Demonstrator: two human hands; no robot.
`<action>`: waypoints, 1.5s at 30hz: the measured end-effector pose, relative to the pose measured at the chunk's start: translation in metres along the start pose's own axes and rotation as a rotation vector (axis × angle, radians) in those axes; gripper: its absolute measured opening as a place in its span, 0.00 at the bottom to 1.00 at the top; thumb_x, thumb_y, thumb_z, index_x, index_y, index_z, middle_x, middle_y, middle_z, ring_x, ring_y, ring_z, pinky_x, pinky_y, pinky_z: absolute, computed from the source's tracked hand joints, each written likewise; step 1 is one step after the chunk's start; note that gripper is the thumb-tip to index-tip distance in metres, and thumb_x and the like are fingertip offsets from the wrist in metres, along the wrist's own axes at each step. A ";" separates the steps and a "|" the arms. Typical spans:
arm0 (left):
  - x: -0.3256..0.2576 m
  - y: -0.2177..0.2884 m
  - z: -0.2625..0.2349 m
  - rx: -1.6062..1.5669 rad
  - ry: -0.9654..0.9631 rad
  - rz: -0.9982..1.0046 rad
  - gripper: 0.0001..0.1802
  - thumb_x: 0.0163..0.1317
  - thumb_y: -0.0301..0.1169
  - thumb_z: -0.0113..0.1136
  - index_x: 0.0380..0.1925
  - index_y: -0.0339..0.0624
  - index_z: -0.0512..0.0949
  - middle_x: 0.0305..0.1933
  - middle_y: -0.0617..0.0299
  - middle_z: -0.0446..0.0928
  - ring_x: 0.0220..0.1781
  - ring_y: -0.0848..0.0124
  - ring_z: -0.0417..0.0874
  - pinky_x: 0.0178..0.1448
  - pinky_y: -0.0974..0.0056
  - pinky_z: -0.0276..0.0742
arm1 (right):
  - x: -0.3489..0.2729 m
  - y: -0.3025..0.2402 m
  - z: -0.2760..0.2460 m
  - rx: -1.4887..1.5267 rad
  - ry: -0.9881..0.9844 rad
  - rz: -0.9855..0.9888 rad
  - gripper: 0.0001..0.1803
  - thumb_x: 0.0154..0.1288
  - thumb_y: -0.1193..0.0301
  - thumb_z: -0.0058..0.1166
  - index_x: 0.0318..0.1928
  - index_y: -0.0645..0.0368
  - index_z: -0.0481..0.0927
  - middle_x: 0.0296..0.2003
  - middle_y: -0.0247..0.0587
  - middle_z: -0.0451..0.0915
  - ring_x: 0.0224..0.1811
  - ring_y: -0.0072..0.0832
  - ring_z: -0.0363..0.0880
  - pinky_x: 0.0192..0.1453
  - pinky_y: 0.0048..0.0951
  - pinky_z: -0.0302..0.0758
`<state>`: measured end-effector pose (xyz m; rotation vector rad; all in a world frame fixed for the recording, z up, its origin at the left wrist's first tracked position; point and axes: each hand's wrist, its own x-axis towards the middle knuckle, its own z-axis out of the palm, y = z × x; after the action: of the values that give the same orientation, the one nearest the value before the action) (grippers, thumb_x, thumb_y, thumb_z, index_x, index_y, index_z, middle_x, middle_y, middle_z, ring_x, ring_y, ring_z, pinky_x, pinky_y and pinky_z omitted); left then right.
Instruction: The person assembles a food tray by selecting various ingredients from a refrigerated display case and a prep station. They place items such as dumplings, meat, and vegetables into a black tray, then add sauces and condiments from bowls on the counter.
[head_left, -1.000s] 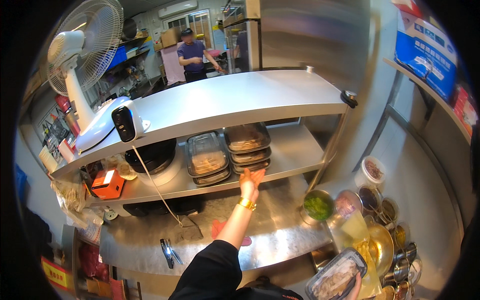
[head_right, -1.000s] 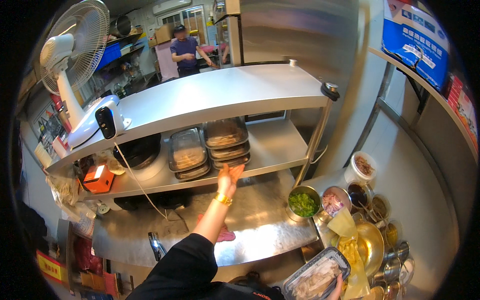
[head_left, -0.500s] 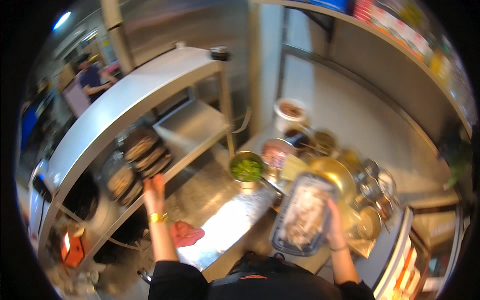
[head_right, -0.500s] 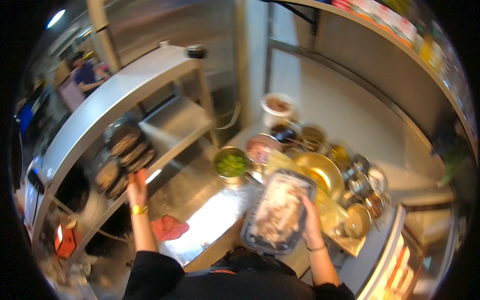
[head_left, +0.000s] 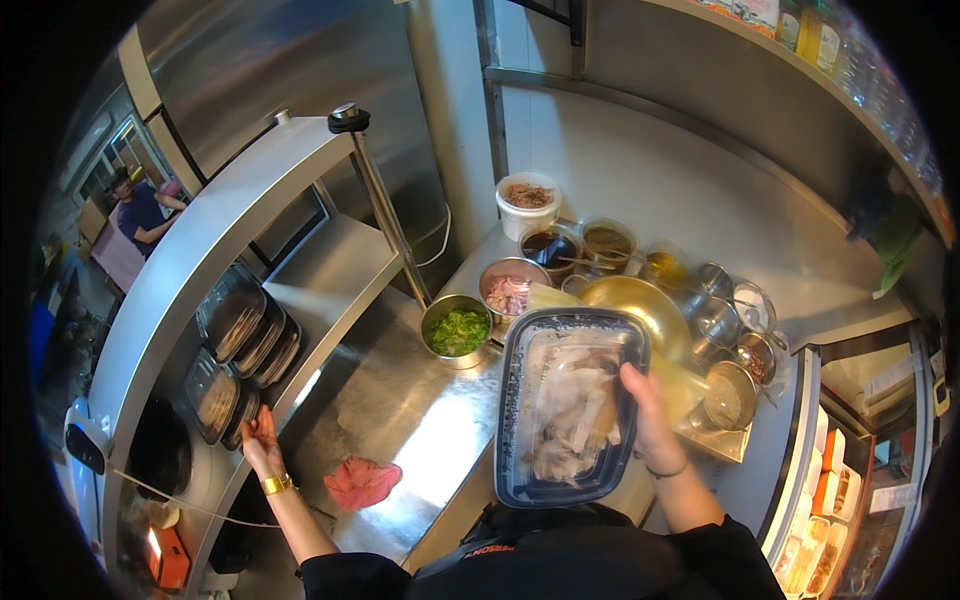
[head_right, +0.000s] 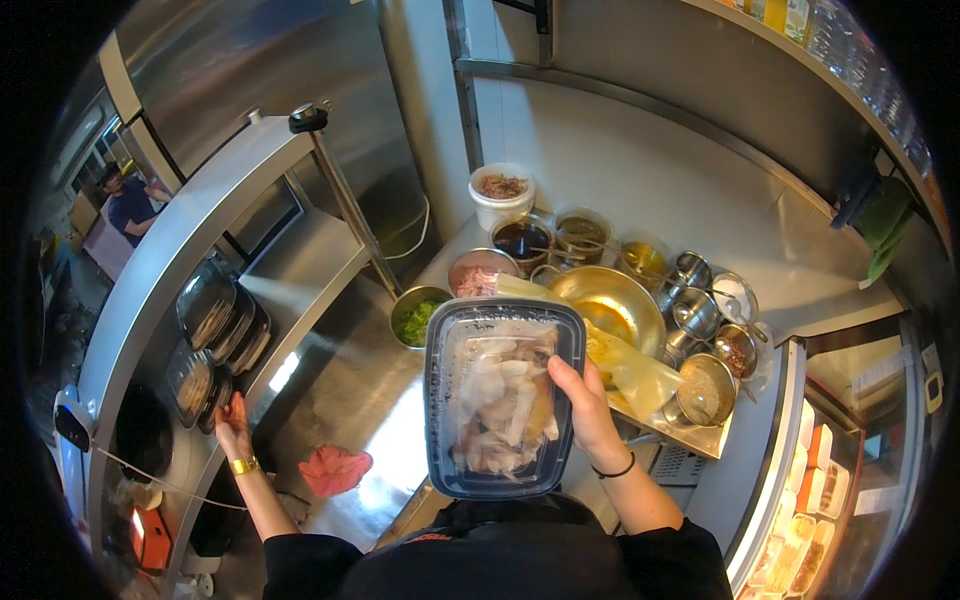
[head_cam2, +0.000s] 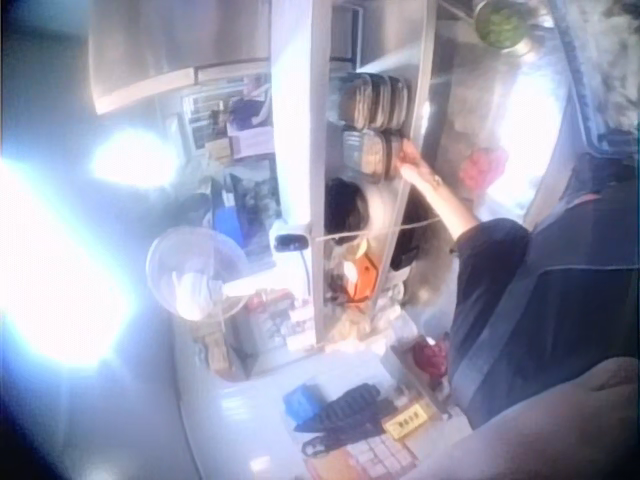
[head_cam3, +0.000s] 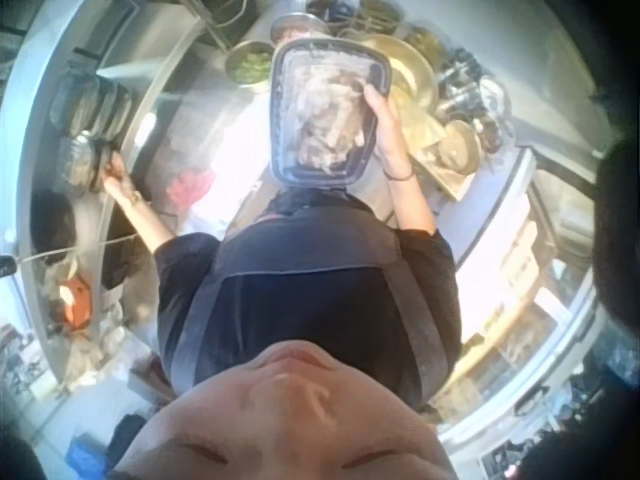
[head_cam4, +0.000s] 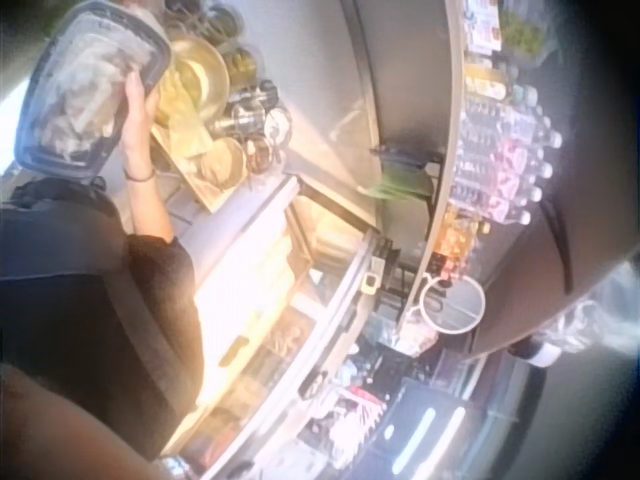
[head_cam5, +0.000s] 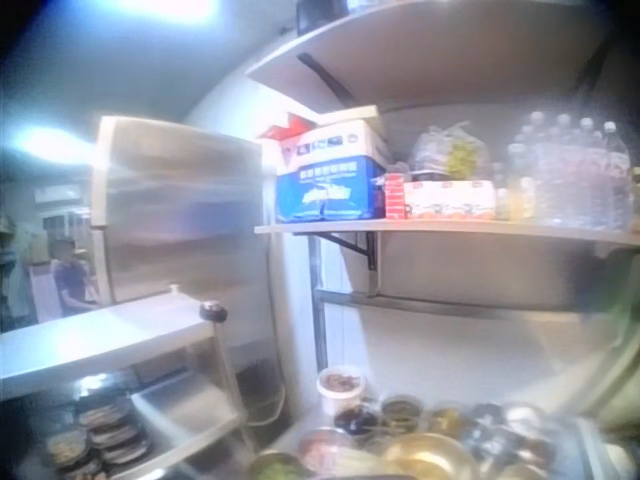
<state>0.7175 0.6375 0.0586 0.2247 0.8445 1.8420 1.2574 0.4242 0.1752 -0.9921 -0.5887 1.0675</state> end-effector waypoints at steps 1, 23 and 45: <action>0.005 0.006 -0.013 0.023 -0.035 0.003 0.16 0.65 0.34 0.41 0.22 0.33 0.66 0.46 0.31 0.68 0.52 0.48 0.71 0.55 0.54 0.71 | 0.001 0.005 0.004 -0.002 0.005 -0.010 0.20 0.60 0.62 0.46 0.46 0.65 0.70 0.38 0.40 0.75 0.37 0.23 0.75 0.41 0.22 0.72; -0.206 -0.117 0.127 0.445 -0.923 -0.341 0.24 0.66 0.45 0.35 0.52 0.38 0.62 0.55 0.51 0.65 0.56 0.66 0.68 0.58 0.61 0.65 | 0.004 0.056 0.031 -0.070 -0.150 0.231 0.20 0.60 0.66 0.49 0.50 0.64 0.67 0.44 0.38 0.72 0.44 0.24 0.71 0.49 0.24 0.67; -0.291 -0.107 0.194 0.533 -1.030 0.084 0.29 0.66 0.42 0.33 0.60 0.31 0.52 0.61 0.55 0.58 0.62 0.69 0.57 0.64 0.67 0.49 | 0.004 -0.035 0.065 -0.106 -0.325 -0.110 0.28 0.64 0.59 0.37 0.60 0.64 0.56 0.56 0.42 0.62 0.59 0.26 0.58 0.62 0.25 0.52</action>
<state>1.0229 0.4913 0.1979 1.4142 0.5429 1.2503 1.2228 0.4476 0.2359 -0.8718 -0.9621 1.1162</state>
